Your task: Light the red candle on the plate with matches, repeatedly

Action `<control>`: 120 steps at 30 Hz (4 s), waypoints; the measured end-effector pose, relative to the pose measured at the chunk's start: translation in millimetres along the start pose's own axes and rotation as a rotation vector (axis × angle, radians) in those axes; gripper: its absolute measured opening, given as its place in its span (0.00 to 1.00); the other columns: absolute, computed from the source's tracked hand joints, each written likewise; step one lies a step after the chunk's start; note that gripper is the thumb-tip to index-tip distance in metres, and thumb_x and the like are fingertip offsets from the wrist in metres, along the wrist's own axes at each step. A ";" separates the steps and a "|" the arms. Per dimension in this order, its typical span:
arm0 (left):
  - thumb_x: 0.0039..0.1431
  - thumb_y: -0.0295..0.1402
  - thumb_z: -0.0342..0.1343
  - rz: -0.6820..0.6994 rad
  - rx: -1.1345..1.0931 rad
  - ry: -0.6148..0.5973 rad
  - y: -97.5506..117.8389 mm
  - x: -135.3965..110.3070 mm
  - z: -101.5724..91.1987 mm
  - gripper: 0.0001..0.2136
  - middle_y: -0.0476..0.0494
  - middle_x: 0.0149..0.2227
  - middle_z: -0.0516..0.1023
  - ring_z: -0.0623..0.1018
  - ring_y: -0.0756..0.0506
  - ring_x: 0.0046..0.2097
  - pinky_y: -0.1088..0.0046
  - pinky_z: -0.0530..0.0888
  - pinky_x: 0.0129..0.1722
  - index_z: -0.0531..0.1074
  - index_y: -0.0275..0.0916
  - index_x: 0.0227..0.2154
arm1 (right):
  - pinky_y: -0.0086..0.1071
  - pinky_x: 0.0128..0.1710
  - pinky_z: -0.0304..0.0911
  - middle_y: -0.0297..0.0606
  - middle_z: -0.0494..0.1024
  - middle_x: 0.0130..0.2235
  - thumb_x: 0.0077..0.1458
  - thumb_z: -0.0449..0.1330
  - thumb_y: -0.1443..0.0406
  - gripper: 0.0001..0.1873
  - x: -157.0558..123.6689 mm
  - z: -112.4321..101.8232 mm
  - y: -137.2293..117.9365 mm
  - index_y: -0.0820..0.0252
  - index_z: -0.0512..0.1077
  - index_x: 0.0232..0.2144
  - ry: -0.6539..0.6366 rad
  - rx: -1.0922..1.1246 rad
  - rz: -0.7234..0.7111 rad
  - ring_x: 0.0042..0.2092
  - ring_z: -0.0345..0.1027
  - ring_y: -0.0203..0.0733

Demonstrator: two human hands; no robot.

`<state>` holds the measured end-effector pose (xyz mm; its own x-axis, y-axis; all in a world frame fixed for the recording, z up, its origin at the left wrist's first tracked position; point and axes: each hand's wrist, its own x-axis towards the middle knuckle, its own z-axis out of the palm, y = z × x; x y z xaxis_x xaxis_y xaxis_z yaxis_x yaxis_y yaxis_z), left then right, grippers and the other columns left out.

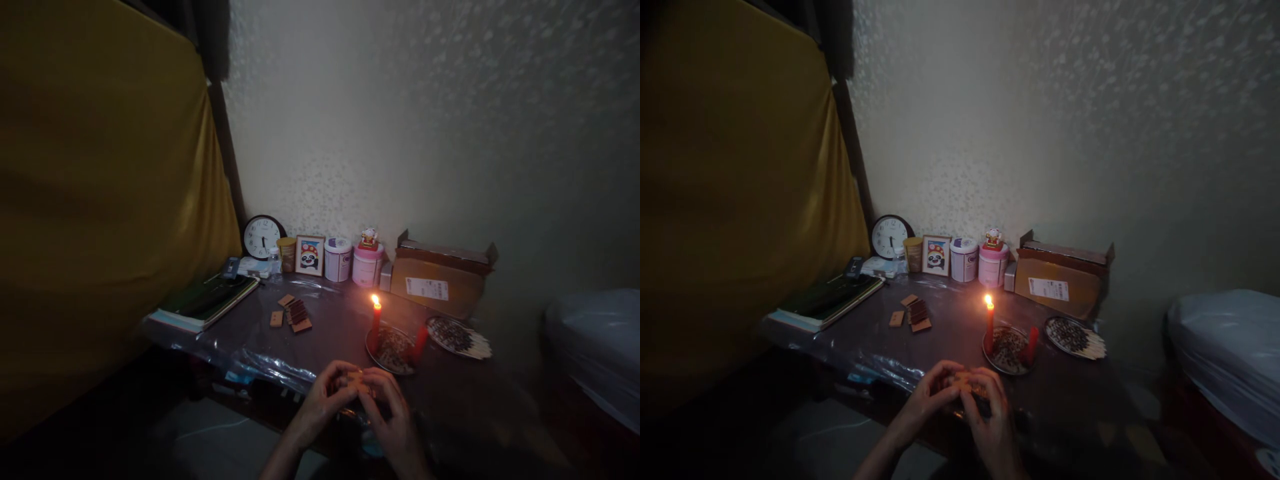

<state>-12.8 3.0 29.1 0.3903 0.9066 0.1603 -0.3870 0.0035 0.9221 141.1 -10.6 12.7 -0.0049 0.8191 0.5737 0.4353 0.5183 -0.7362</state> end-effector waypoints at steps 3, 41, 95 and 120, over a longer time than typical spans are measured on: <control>0.49 0.33 0.59 0.013 0.026 0.018 -0.9 -0.2 0.0 0.13 0.50 0.30 0.73 0.70 0.51 0.32 0.76 0.65 0.33 0.69 0.37 0.39 | 0.29 0.44 0.66 0.37 0.72 0.41 0.54 0.57 0.63 0.05 0.3 -0.1 -0.4 0.54 0.71 0.34 -0.003 0.012 -0.008 0.45 0.68 0.40; 0.48 0.38 0.60 0.024 0.110 0.091 2.8 -2.5 2.1 0.14 0.49 0.31 0.73 0.71 0.48 0.34 0.75 0.66 0.35 0.71 0.39 0.37 | 0.31 0.41 0.69 0.39 0.74 0.39 0.54 0.57 0.61 0.07 3.5 -2.0 -13.5 0.56 0.72 0.33 0.002 0.020 -0.002 0.43 0.70 0.42; 0.47 0.39 0.60 0.012 0.109 0.082 2.9 -1.1 2.6 0.15 0.48 0.32 0.75 0.73 0.47 0.34 0.74 0.67 0.34 0.71 0.38 0.36 | 0.32 0.43 0.67 0.39 0.71 0.41 0.55 0.56 0.61 0.07 1.9 -0.5 -7.0 0.55 0.71 0.34 -0.050 0.052 0.033 0.45 0.67 0.42; 0.48 0.38 0.60 0.024 0.089 0.063 -0.5 0.2 1.8 0.14 0.48 0.32 0.75 0.73 0.47 0.34 0.73 0.68 0.34 0.71 0.38 0.37 | 0.33 0.44 0.66 0.39 0.70 0.42 0.56 0.55 0.62 0.06 1.1 -0.5 -2.6 0.55 0.70 0.36 -0.068 0.029 0.023 0.45 0.67 0.42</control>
<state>-11.1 2.5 29.3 0.3272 0.9309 0.1624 -0.3185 -0.0532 0.9464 140.4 -11.2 15.5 -0.0571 0.8450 0.5317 0.4101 0.5054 -0.7592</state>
